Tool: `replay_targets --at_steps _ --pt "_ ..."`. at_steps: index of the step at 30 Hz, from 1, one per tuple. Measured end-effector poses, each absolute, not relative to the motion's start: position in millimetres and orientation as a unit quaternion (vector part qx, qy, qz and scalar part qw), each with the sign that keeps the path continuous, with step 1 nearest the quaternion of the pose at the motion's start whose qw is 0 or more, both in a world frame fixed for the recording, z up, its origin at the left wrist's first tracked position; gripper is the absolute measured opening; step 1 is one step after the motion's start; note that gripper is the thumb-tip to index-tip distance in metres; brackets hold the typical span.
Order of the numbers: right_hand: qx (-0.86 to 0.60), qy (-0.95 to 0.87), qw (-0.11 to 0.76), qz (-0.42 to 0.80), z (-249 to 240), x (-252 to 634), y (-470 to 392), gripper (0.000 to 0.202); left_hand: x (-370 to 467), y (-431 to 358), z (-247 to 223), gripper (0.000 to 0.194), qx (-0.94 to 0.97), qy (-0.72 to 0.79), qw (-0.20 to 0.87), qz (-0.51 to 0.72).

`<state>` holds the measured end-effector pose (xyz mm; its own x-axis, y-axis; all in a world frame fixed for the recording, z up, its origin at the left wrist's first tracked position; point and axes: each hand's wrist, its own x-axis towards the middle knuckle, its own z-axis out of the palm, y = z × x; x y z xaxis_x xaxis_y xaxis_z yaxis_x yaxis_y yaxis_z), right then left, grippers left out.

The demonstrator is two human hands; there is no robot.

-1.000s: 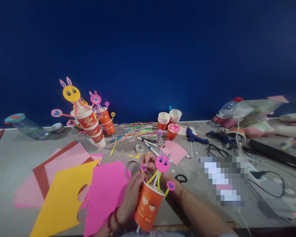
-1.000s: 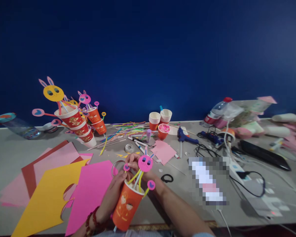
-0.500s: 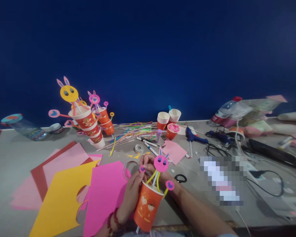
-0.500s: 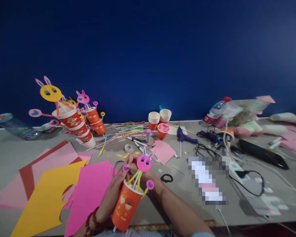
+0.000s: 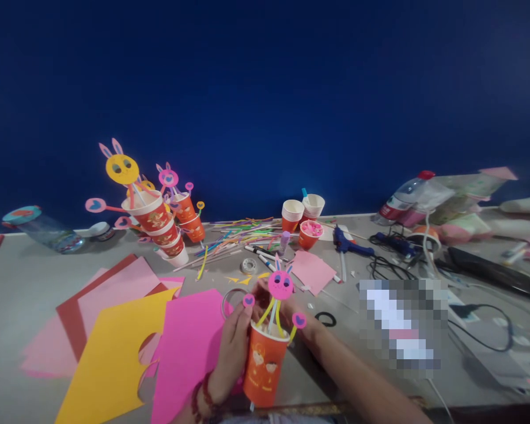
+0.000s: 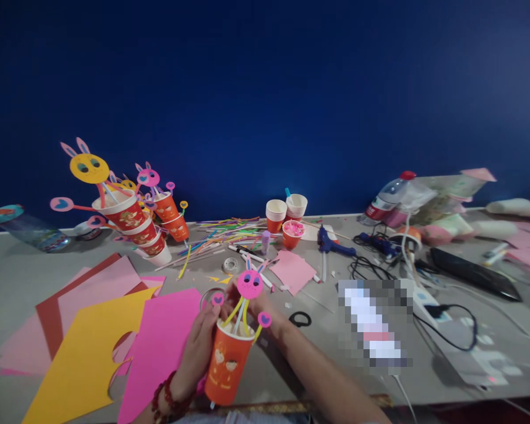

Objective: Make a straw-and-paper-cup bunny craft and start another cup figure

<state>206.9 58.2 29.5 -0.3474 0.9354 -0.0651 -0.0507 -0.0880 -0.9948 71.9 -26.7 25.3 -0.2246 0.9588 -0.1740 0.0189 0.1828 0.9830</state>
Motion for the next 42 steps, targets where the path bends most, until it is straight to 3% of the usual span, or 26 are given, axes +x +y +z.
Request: replay_targets --at_steps 9,12,17,21,30,33,38,42 --pt "-0.376 -0.347 0.422 0.749 20.8 239.9 8.7 0.066 70.9 -22.4 27.8 0.044 0.408 0.637 0.362 0.545" --pt "-0.351 -0.407 0.436 0.722 20.0 241.9 -9.3 0.059 72.4 -20.6 31.0 0.042 0.442 0.622 0.32 0.562" --pt "-0.348 -0.488 0.433 0.673 30.5 228.2 -16.1 0.085 71.7 -22.3 20.0 0.033 0.5 0.581 0.247 0.593" --pt "-0.348 -0.496 0.436 0.665 34.5 214.6 -16.4 0.075 69.5 -23.2 12.5 0.029 0.517 0.568 0.173 0.616" --pt "-0.381 -0.533 0.456 0.602 43.7 213.2 -15.6 0.064 61.5 -25.3 0.3 0.028 0.55 0.543 0.113 0.624" --pt "-0.389 -0.535 0.455 0.596 47.5 213.2 -14.9 0.063 65.8 -23.0 9.7 0.027 0.524 0.535 0.153 0.645" --pt "-0.402 -0.529 0.456 0.592 42.0 213.8 -15.7 0.067 71.5 -15.6 43.6 0.025 0.5 0.48 0.351 0.63" --pt "-0.426 -0.529 0.45 0.58 33.6 215.4 -16.5 0.071 67.8 -12.4 52.4 0.018 0.466 0.481 0.357 0.651"
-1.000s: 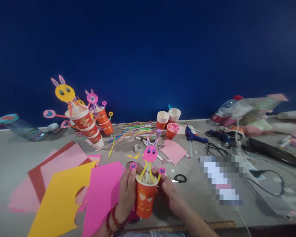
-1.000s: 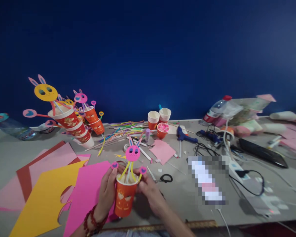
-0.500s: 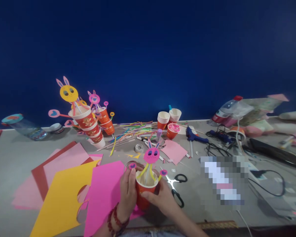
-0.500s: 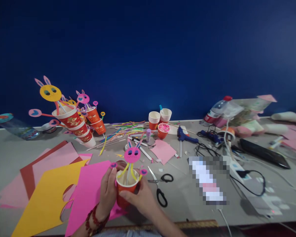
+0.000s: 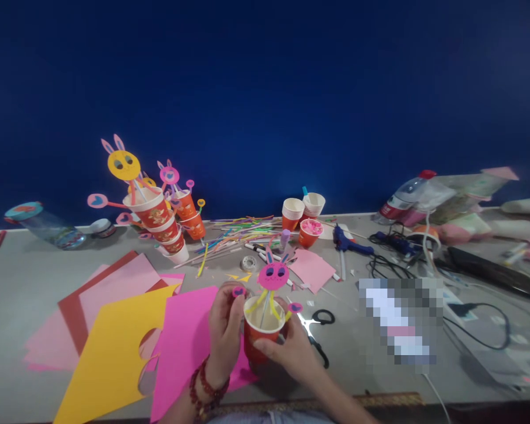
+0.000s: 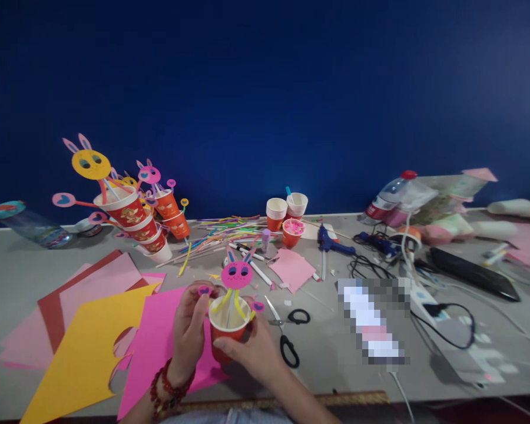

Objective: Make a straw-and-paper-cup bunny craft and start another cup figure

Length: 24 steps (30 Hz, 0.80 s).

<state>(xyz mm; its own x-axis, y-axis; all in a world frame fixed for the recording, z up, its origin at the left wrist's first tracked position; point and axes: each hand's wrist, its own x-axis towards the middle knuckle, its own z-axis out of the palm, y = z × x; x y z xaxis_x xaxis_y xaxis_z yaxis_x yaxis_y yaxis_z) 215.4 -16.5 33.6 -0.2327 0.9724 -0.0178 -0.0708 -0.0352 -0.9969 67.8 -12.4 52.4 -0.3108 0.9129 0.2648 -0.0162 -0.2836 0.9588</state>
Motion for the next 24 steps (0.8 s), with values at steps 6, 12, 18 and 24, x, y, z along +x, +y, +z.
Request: replay_targets --at_steps 6,12,18,24 --pt "-0.446 -0.521 0.44 0.58 29.7 216.0 -16.0 0.07 63.8 -12.3 56.9 0.017 0.453 0.491 0.355 0.654" --pt "-0.423 -0.525 0.45 0.586 31.1 216.2 -15.6 0.07 65.9 -13.0 60.7 0.02 0.454 0.488 0.346 0.66" --pt "-0.451 -0.491 0.457 0.589 22.3 218.9 -16.2 0.076 64.2 -13.6 54.4 0.018 0.445 0.494 0.37 0.649" --pt "-0.426 -0.509 0.452 0.596 36.7 216.4 -13.6 0.067 62.8 -15.7 52.8 0.016 0.455 0.491 0.364 0.648"
